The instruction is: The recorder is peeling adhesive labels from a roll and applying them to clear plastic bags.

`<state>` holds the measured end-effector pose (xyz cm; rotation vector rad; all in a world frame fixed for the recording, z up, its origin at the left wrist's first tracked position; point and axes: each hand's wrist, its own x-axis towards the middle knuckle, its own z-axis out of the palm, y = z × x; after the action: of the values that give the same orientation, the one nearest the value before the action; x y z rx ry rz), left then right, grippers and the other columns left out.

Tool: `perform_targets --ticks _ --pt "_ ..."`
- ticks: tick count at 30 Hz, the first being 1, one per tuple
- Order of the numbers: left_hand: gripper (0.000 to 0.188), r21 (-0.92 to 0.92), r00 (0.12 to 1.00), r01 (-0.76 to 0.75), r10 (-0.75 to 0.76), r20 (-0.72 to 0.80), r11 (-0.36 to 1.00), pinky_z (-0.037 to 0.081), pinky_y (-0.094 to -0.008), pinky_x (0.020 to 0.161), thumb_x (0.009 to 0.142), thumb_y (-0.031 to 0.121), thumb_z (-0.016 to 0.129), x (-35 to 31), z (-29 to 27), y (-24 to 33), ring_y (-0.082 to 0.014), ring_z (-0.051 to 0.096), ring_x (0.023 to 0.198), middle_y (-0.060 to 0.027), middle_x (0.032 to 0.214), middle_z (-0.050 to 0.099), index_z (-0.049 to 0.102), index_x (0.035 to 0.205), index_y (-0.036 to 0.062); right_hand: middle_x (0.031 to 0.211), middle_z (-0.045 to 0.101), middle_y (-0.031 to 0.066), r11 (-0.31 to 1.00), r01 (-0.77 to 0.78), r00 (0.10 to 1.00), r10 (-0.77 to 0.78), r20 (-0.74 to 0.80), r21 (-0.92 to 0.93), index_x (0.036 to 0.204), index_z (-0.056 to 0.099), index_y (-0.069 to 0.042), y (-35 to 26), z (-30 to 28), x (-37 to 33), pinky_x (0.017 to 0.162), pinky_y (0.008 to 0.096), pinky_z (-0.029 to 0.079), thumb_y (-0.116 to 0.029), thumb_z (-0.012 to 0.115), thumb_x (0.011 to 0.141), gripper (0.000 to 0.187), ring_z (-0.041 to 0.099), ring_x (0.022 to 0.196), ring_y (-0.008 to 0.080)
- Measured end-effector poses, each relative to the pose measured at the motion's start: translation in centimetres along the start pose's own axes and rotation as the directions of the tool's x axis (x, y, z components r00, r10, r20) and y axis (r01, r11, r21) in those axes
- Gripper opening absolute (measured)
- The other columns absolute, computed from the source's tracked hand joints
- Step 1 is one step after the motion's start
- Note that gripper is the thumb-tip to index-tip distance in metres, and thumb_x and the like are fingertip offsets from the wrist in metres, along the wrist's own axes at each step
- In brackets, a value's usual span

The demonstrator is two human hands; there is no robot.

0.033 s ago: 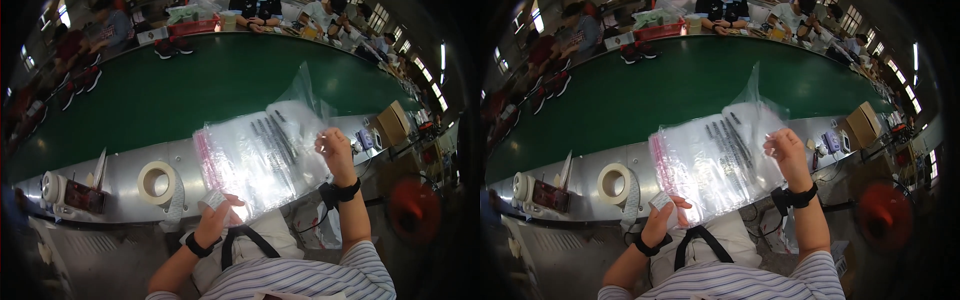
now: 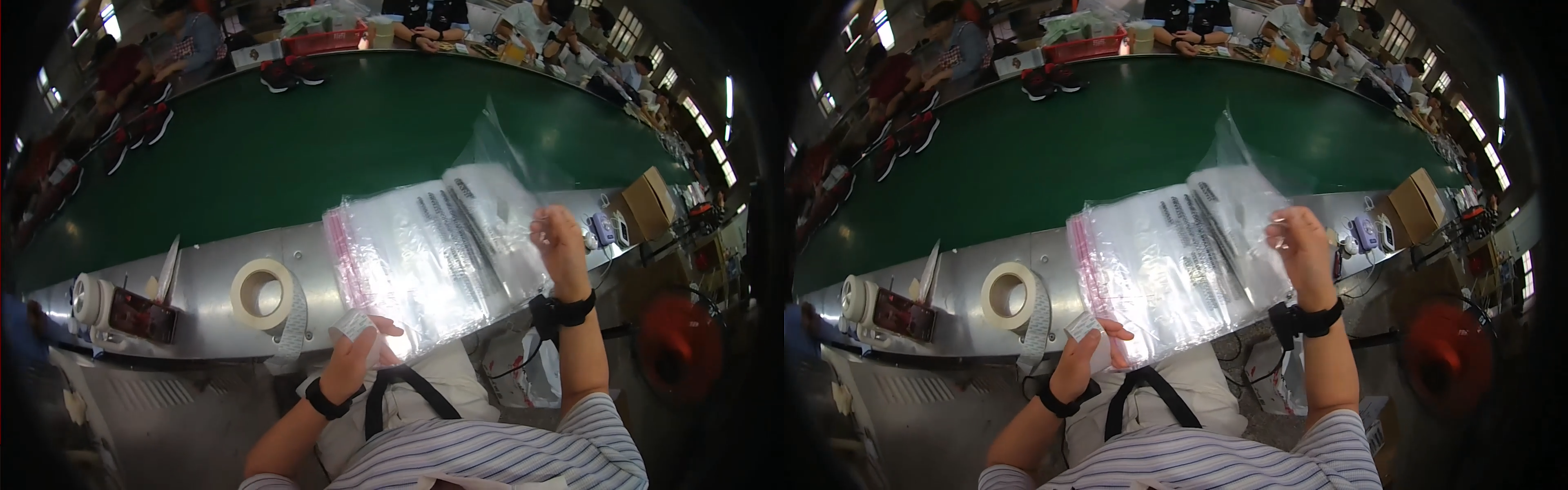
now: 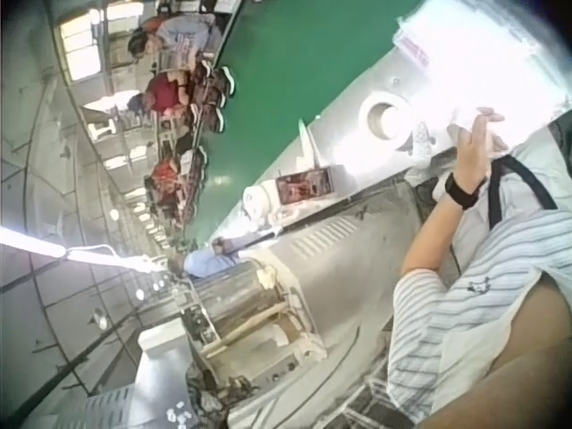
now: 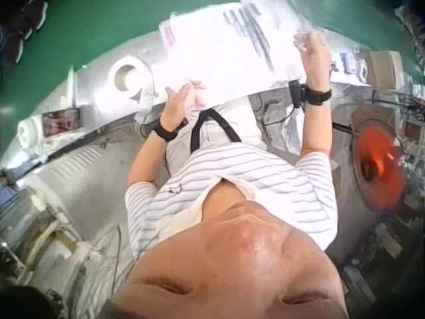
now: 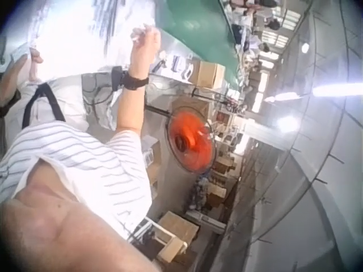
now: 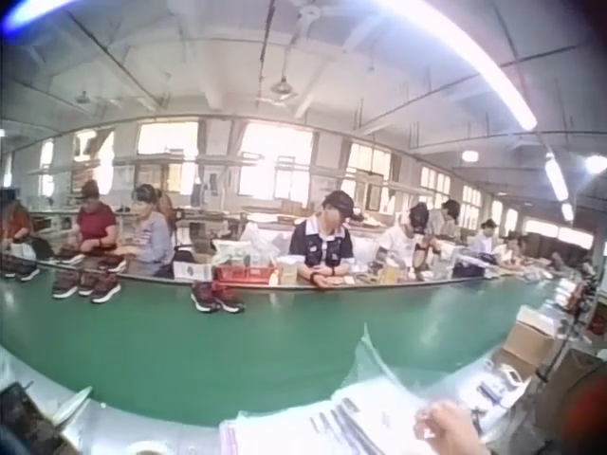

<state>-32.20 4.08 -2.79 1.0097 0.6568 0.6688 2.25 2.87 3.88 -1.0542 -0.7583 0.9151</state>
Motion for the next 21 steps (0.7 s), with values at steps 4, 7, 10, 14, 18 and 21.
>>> perform_targets --ticks 4,7,10,14,18,21 --pt "0.029 0.102 0.998 -0.034 0.027 0.064 0.994 0.046 -0.0291 0.079 0.091 0.011 0.034 -1.4 -0.8 -0.1 -0.0164 0.058 0.085 -0.0139 0.096 0.061 0.052 0.104 -0.008 0.077 0.057 0.0008 0.991 0.064 0.925 -0.102 -0.367 -0.116 0.083 0.055 -0.007 0.0 -9.0 1.4 0.065 0.0237 0.044 -0.017 0.049 0.09 0.013 0.054 0.071 0.01" --pt "0.027 0.19 0.988 -0.101 0.075 0.136 0.977 0.044 -0.0304 0.09 0.091 0.004 0.038 -0.9 -0.6 0.4 -0.0197 0.057 0.1 -0.0159 0.107 0.06 0.051 0.111 -0.0094 0.076 0.053 -0.0011 0.889 -0.267 0.807 -0.005 -0.59 -0.373 0.085 0.054 -0.006 0.8 -17.6 -0.3 0.054 0.0205 0.038 -0.021 0.056 0.084 0.015 0.048 0.066 0.0071" --pt "0.03 0.134 0.991 0.001 -0.018 0.13 0.991 0.045 -0.0297 0.088 0.092 0.007 0.04 -0.4 0.1 0.7 -0.0195 0.059 0.098 -0.0167 0.106 0.06 0.049 0.117 -0.0092 0.079 0.052 -0.0005 0.693 -0.141 0.647 -0.476 -0.596 -0.707 0.09 0.054 -0.003 2.1 -15.7 -2.3 0.054 0.0201 0.037 -0.015 0.054 0.086 0.013 0.046 0.066 0.0061" --pt "0.031 0.239 0.977 -0.029 -0.022 0.21 0.971 0.046 -0.0267 0.085 0.092 0.007 0.043 -0.1 0.2 -0.1 -0.0159 0.06 0.092 -0.0124 0.102 0.062 0.048 0.117 -0.0097 0.077 0.054 0.0042 0.579 0.213 0.977 -0.151 0.154 -0.787 0.087 0.058 -0.002 2.6 3.6 -7.6 0.056 0.0214 0.041 -0.004 0.056 0.082 0.005 0.05 0.067 0.0088" --pt "0.026 0.356 0.964 -0.216 0.141 0.225 0.909 0.045 -0.0271 0.079 0.09 0.01 0.048 0.3 1.0 -1.0 -0.0177 0.06 0.088 -0.0094 0.095 0.062 0.052 0.111 -0.0048 0.077 0.056 0.0061 0.311 0.81 0.574 -0.25 0.779 -0.497 0.088 0.061 -0.003 3.7 12.3 -9.2 0.051 0.0274 0.044 -0.005 0.067 0.069 0.02 0.055 0.064 0.0177" --pt "0.02 0.587 0.958 -0.287 0.228 0.175 0.757 0.046 -0.0323 0.068 0.085 0.012 0.052 -0.1 0.7 -2.0 -0.0285 0.061 0.078 -0.0179 0.084 0.061 0.055 0.097 -0.0031 0.079 0.056 0.0048 0.209 0.885 0.459 -0.248 0.853 -0.416 0.088 0.061 -0.003 5.0 13.8 -9.8 0.051 0.0274 0.045 -0.011 0.068 0.064 0.026 0.055 0.064 0.0177"
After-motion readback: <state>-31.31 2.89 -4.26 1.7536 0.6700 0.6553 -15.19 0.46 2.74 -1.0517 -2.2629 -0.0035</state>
